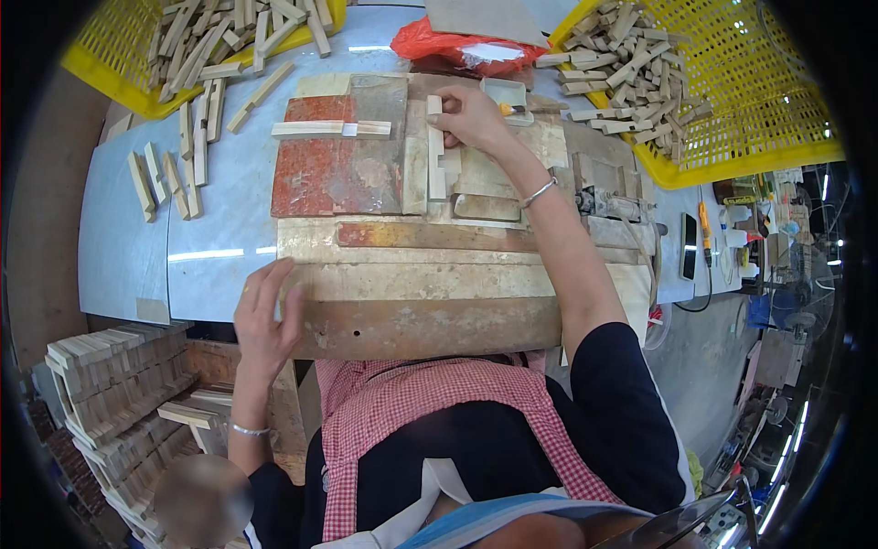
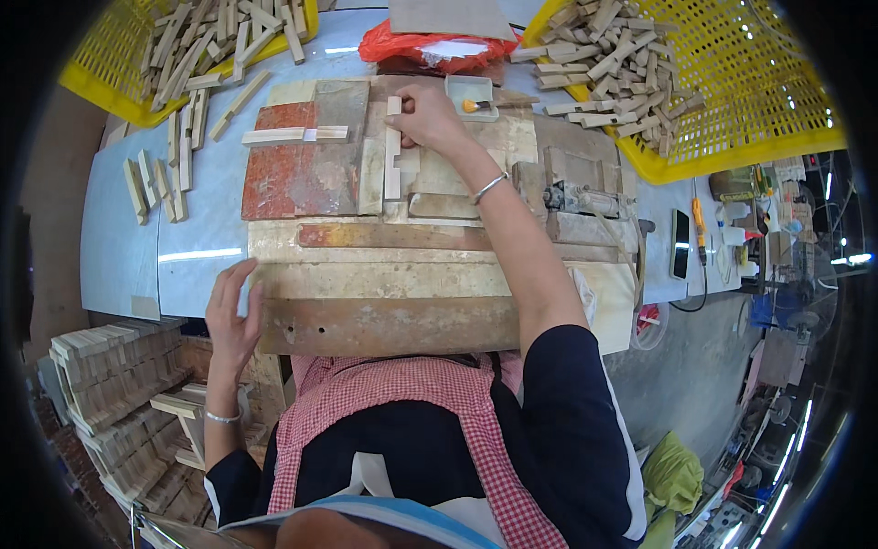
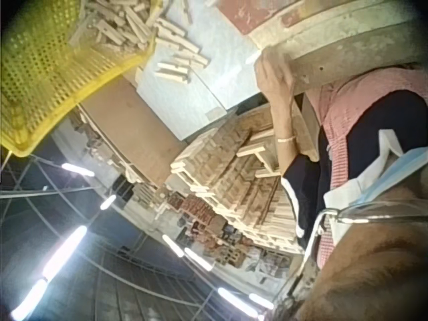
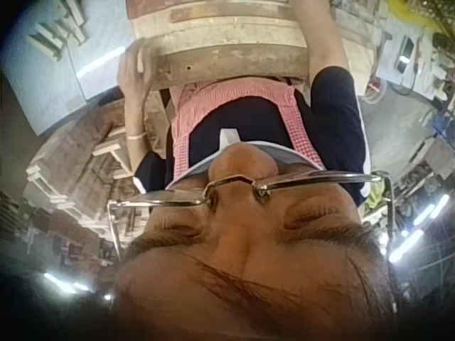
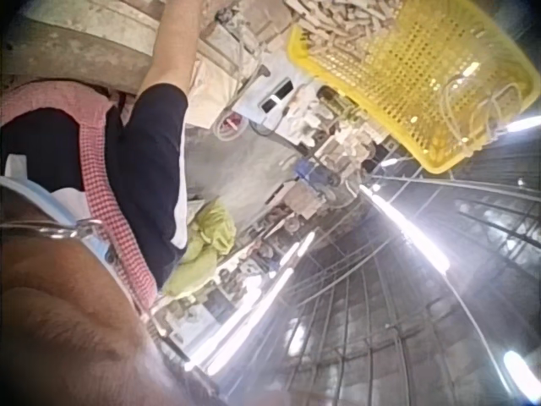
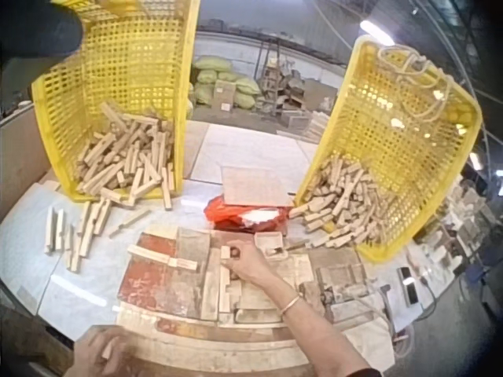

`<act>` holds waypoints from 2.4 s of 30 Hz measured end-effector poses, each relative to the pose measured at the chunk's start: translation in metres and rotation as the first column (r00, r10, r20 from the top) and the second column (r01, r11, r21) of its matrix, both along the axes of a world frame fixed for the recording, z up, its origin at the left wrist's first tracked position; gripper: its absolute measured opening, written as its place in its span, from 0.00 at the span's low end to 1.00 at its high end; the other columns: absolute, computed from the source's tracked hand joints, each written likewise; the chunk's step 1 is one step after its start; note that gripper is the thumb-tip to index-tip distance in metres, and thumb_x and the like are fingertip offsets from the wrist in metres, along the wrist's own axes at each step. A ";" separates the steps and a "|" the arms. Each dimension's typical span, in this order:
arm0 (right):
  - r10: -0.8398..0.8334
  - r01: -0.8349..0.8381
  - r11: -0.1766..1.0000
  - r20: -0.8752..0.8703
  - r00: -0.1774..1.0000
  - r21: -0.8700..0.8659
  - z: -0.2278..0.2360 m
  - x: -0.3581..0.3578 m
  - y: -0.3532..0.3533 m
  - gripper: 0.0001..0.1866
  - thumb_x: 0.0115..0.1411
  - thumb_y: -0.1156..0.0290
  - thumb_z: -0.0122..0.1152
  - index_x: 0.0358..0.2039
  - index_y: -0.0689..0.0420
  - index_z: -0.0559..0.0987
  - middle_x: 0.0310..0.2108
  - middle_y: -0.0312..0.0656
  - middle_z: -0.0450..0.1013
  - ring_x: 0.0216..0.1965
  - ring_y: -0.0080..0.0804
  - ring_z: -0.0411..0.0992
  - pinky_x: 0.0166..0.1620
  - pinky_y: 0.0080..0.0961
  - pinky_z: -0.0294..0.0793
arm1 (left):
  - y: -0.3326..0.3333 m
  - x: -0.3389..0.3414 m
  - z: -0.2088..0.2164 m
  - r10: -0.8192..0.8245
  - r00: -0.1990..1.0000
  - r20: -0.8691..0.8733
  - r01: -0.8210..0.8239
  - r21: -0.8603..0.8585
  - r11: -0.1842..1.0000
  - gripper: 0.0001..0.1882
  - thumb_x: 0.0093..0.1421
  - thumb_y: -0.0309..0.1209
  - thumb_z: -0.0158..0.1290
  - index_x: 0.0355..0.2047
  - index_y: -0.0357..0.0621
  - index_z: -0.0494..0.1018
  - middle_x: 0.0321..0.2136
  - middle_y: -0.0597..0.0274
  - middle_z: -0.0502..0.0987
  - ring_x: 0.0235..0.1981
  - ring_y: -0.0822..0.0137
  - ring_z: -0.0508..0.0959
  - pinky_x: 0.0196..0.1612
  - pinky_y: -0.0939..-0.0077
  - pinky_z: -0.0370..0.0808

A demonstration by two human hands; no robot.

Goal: Assembling wooden blocks using glue and a hammer.

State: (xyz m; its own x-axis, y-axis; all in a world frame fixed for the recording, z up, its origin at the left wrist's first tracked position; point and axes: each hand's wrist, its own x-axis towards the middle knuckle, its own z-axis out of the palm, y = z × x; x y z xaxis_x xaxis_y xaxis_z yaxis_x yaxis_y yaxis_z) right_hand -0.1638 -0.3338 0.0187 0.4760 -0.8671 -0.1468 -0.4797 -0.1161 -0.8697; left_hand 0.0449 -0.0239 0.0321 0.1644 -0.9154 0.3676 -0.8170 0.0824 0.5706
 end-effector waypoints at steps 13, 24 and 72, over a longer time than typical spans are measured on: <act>0.088 -0.095 0.992 -0.091 0.992 -0.079 -0.010 -0.012 0.021 0.23 0.53 0.72 0.65 0.47 0.68 0.70 0.24 0.41 0.71 0.20 0.28 0.75 0.22 0.25 0.75 | -0.146 -0.083 -0.015 -0.338 0.908 0.247 0.360 -0.050 0.932 0.20 0.58 0.29 0.52 0.51 0.36 0.69 0.50 0.53 0.72 0.55 0.53 0.69 0.56 0.60 0.66; -0.463 0.051 0.806 -0.574 0.675 -0.590 0.035 -0.223 -0.096 0.11 0.53 0.67 0.55 0.31 0.60 0.80 0.34 0.52 0.76 0.37 0.49 0.75 0.41 0.40 0.74 | -0.147 -0.088 -0.009 -0.337 0.886 0.319 0.336 0.060 0.940 0.20 0.58 0.30 0.51 0.51 0.38 0.70 0.52 0.55 0.71 0.55 0.54 0.67 0.60 0.54 0.61; 0.424 -0.479 0.860 -0.277 0.862 -0.176 0.020 -0.128 0.034 0.13 0.51 0.71 0.65 0.37 0.61 0.81 0.31 0.42 0.74 0.35 0.34 0.72 0.40 0.26 0.70 | -0.149 -0.102 -0.009 -0.259 0.920 0.294 0.295 -0.085 0.952 0.18 0.57 0.30 0.51 0.47 0.34 0.69 0.46 0.51 0.74 0.50 0.53 0.71 0.55 0.59 0.65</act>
